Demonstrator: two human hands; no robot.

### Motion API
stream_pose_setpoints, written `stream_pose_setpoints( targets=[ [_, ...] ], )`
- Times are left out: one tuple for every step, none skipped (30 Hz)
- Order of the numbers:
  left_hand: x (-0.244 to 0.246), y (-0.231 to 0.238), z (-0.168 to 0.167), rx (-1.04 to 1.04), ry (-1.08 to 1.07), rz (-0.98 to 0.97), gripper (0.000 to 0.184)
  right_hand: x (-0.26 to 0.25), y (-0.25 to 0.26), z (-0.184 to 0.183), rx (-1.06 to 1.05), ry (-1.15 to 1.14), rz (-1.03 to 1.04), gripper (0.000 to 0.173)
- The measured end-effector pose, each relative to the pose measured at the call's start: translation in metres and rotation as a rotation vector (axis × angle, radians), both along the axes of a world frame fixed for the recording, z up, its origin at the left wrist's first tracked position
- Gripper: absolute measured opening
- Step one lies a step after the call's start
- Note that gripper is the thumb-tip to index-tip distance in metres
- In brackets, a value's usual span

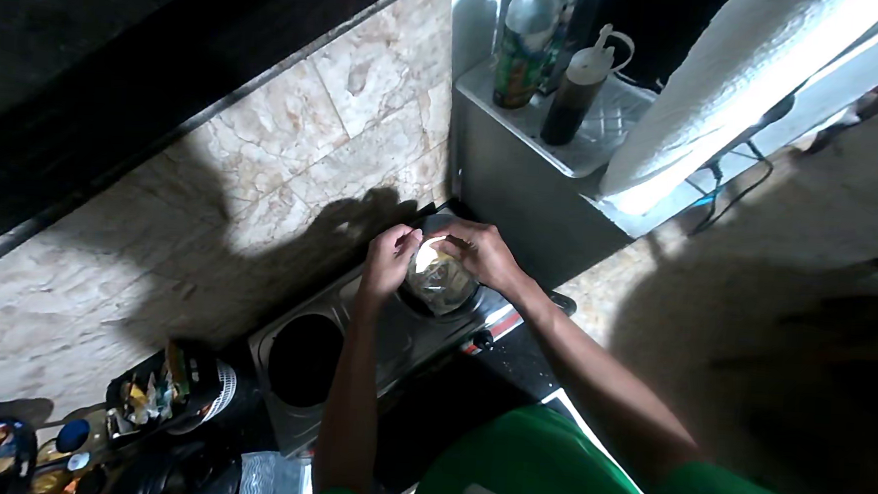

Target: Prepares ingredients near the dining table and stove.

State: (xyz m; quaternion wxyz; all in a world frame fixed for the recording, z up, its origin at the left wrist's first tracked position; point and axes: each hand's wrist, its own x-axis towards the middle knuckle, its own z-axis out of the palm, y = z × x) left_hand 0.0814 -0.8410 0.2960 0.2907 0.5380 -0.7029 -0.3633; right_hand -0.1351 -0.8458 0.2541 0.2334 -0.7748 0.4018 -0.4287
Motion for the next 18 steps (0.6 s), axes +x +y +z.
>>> stream_pose_setpoints(
  targets=[
    [-0.0005, 0.0002, -0.0003, 0.003, 0.005, 0.009, 0.028, -0.0001, 0.0002, 0.0006, -0.006, -0.003, 0.019, 0.015],
    [-0.0012, 0.0000, -0.0009, 0.000, 0.006, 0.019, 0.029, -0.0006, 0.0001, 0.0016, -0.010, -0.006, 0.045, 0.016],
    [-0.0014, 0.0001, -0.0012, -0.002, 0.005, 0.023, 0.028, -0.0013, 0.0001, 0.0027, -0.007, -0.002, 0.071, 0.017],
    [-0.0012, 0.0002, -0.0021, -0.005, 0.002, 0.028, 0.028, -0.0016, 0.0002, 0.0041, -0.002, 0.008, 0.087, 0.018],
    [-0.0010, 0.0003, -0.0023, -0.007, -0.002, 0.029, 0.027, -0.0016, -0.0001, 0.0054, 0.007, 0.020, 0.088, 0.020],
    [-0.0010, 0.0005, -0.0019, -0.004, -0.005, 0.027, 0.026, -0.0017, -0.0004, 0.0064, 0.013, 0.037, 0.080, 0.022],
    [-0.0013, 0.0004, -0.0014, 0.001, -0.007, 0.024, 0.026, -0.0017, -0.0011, 0.0069, 0.013, 0.044, 0.075, 0.022],
    [-0.0018, -0.0002, -0.0016, 0.002, -0.009, 0.021, 0.026, -0.0019, -0.0017, 0.0067, 0.007, 0.041, 0.070, 0.020],
    [-0.0022, -0.0009, -0.0016, -0.001, -0.014, 0.017, 0.026, -0.0021, -0.0023, 0.0060, -0.004, 0.028, 0.069, 0.016],
    [-0.0027, -0.0014, -0.0006, -0.006, -0.020, 0.016, 0.025, -0.0024, -0.0034, 0.0057, -0.014, 0.014, 0.072, 0.012],
    [-0.0031, -0.0010, 0.0001, -0.005, -0.023, 0.018, 0.025, -0.0030, -0.0037, 0.0055, -0.024, 0.000, 0.080, 0.009],
    [-0.0033, 0.0003, 0.0009, 0.001, -0.026, 0.022, 0.025, -0.0038, -0.0034, 0.0048, -0.037, -0.013, 0.095, 0.008],
    [-0.0031, 0.0016, 0.0013, 0.011, -0.023, 0.032, 0.026, -0.0043, -0.0026, 0.0045, -0.052, -0.022, 0.109, 0.008],
    [-0.0028, 0.0015, 0.0016, 0.019, -0.015, 0.041, 0.026, -0.0051, -0.0027, 0.0049, -0.069, -0.018, 0.119, 0.010],
    [-0.0026, 0.0010, 0.0018, 0.029, -0.004, 0.052, 0.027, -0.0060, -0.0030, 0.0054, -0.082, -0.009, 0.130, 0.011],
    [-0.0020, 0.0014, 0.0022, 0.040, 0.009, 0.057, 0.027, -0.0070, -0.0025, 0.0056, -0.089, 0.000, 0.140, 0.011],
    [-0.0013, 0.0016, 0.0026, 0.044, 0.020, 0.056, 0.027, -0.0079, -0.0021, 0.0056, -0.096, 0.009, 0.145, 0.012],
    [-0.0005, 0.0016, 0.0029, 0.046, 0.024, 0.054, 0.027, -0.0086, -0.0015, 0.0055, -0.103, 0.014, 0.145, 0.013]
  ],
)
